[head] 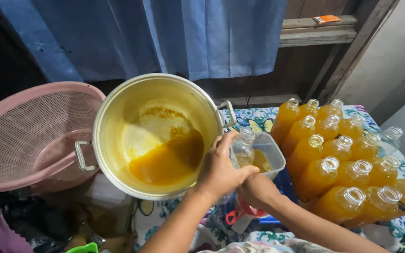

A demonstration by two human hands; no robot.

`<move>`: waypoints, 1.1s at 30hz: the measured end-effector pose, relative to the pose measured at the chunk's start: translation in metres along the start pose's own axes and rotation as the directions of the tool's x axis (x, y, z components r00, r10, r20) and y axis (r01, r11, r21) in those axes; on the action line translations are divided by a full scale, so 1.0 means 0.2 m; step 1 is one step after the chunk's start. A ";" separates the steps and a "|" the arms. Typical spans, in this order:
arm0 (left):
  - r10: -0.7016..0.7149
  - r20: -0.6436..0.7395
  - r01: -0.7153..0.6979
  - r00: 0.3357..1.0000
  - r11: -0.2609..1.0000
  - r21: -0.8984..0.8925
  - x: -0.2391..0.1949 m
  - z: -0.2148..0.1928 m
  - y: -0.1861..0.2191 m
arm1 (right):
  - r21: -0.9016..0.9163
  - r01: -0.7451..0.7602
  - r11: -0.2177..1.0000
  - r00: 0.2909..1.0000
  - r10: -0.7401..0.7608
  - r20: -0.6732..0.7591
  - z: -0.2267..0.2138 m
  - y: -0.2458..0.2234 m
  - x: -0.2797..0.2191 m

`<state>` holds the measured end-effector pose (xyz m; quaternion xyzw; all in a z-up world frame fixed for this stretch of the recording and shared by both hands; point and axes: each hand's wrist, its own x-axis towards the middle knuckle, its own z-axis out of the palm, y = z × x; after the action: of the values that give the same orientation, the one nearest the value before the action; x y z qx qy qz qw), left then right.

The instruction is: The person pours orange-colored liquid from a large pot into multiple clear plastic bottles using a pink strainer and a plastic measuring cup. The person repeatedly refills the measuring cup from the pot and fills each bottle one at a time, placing filled bottles on a table.

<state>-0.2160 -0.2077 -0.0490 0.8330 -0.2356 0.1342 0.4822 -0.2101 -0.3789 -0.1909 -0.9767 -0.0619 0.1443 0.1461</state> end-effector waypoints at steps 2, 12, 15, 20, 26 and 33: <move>0.048 -0.004 -0.048 0.999 0.999 -0.020 -0.02 0.00 -0.01 | 0.261 -0.129 0.957 0.981 0.161 -0.107 -0.02 -0.02 -0.03; -0.072 0.051 0.073 0.996 0.997 -0.031 -0.08 0.00 -0.10 | 0.073 -0.354 0.932 0.934 0.357 -0.031 -0.31 -0.18 -0.16; -0.114 0.044 0.115 0.992 0.993 -0.031 -0.10 0.02 -0.15 | 0.030 -0.372 0.928 0.927 0.373 -0.045 -0.44 -0.17 -0.20; -0.135 0.055 0.135 0.989 0.991 -0.003 -0.11 0.08 -0.23 | 0.133 -0.139 0.981 0.909 0.180 -0.376 -0.71 -0.11 -0.27; -0.192 0.147 0.198 0.970 0.980 -0.028 -0.14 0.10 -0.25 | 0.148 0.171 0.974 0.788 -0.045 -0.614 -1.06 -0.17 -0.42; -0.187 0.195 0.190 0.963 0.982 0.000 -0.11 0.11 -0.20 | 0.087 0.246 0.965 0.855 -0.174 -0.488 -1.16 -0.36 -0.55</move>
<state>-0.2143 -0.2038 -0.1007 0.8561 -0.2025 0.0034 0.4754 -0.2505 -0.3900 0.0722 -0.9560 -0.1198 -0.1131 0.2429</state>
